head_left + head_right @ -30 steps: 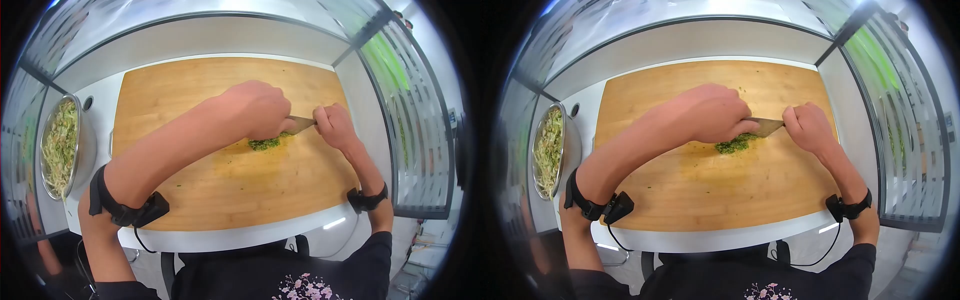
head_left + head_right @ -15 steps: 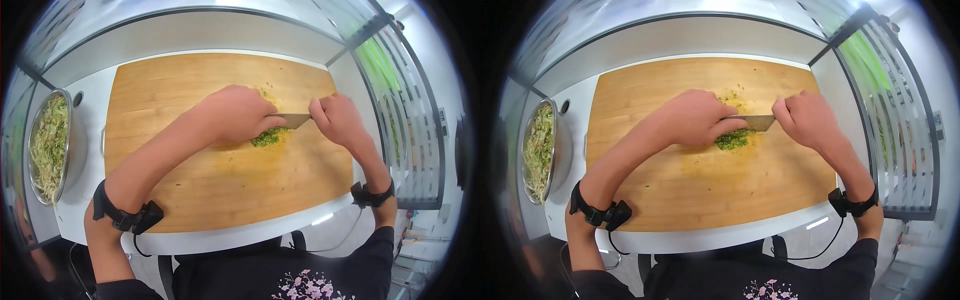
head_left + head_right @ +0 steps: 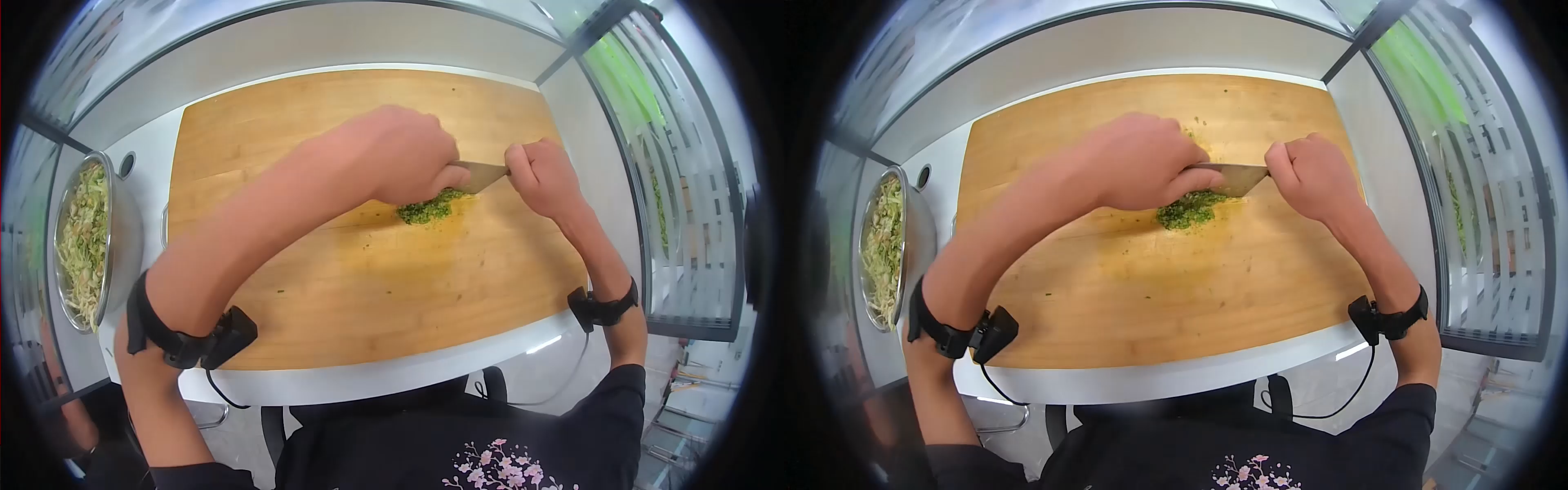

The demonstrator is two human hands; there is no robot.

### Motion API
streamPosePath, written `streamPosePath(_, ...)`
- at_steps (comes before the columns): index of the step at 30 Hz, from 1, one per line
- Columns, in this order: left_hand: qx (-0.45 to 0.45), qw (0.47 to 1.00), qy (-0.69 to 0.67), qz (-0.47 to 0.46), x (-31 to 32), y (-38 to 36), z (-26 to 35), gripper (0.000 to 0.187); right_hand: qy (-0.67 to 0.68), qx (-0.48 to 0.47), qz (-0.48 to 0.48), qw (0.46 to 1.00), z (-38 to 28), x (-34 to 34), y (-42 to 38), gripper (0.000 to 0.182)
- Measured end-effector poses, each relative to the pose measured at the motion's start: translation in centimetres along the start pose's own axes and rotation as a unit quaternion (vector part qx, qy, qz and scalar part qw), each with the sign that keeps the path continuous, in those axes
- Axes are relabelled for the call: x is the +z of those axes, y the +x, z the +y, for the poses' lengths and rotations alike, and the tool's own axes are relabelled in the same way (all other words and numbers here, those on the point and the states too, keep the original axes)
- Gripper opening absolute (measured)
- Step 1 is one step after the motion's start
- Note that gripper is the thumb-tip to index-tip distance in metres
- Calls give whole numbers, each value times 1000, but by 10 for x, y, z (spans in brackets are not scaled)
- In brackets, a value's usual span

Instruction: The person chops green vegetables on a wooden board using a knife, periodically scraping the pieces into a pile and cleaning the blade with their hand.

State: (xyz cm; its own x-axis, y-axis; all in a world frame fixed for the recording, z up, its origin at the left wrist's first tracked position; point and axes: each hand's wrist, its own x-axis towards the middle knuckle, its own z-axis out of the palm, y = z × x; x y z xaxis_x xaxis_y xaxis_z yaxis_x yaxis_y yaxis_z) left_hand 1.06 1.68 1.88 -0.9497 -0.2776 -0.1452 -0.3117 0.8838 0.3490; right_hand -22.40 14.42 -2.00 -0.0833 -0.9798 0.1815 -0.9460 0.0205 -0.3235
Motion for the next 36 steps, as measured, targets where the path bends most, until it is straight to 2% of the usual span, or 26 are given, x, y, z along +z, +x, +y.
streamPosePath(2, -18, 1000, 19, -16, -11, 8, 10, 49, 41, 7, 1, 999, 14, 6, -4, 47)
streamPosePath(6, 8, 995, 89, -33, -27, 17, 31, 50, 150, 52, -5, 987, 15, 10, -15, 49)
streamPosePath(10, 14, 993, 109, -40, -25, 18, 33, 49, 164, 46, 13, 985, 14, 13, -19, 49)
streamPosePath(12, 6, 995, 94, -41, -22, 16, 29, 49, 144, 26, 12, 989, 12, 9, -17, 49)
streamPosePath(14, -1, 997, 67, -34, -13, 10, 15, 48, 61, -1, 20, 998, 11, 8, -13, 48)
streamPosePath(18, 29, 997, -25, 62, 14, -17, -16, 44, -137, -17, 5, 990, -40, -19, -1, 45)
streamPosePath(21, 52, 990, -58, 117, 25, -26, -26, 40, -164, -52, 0, 985, -61, -34, 8, 43)
streamPosePath(24, 78, 980, -109, 149, 25, -30, -35, 38, -220, -37, -46, 974, -82, -53, 16, 42)
streamPosePath(26, 95, 975, -123, 161, 24, -32, -38, 37, -226, -47, -37, 972, -91, -57, 20, 42)
streamPosePath(32, 49, 987, -83, 128, 25, -25, -27, 39, -168, -44, -39, 984, -52, -33, 15, 42)
streamPosePath(36, 27, 999, 31, 24, 2, 2, -9, 44, -38, -9, 7, 999, -8, -1, 1, 47)
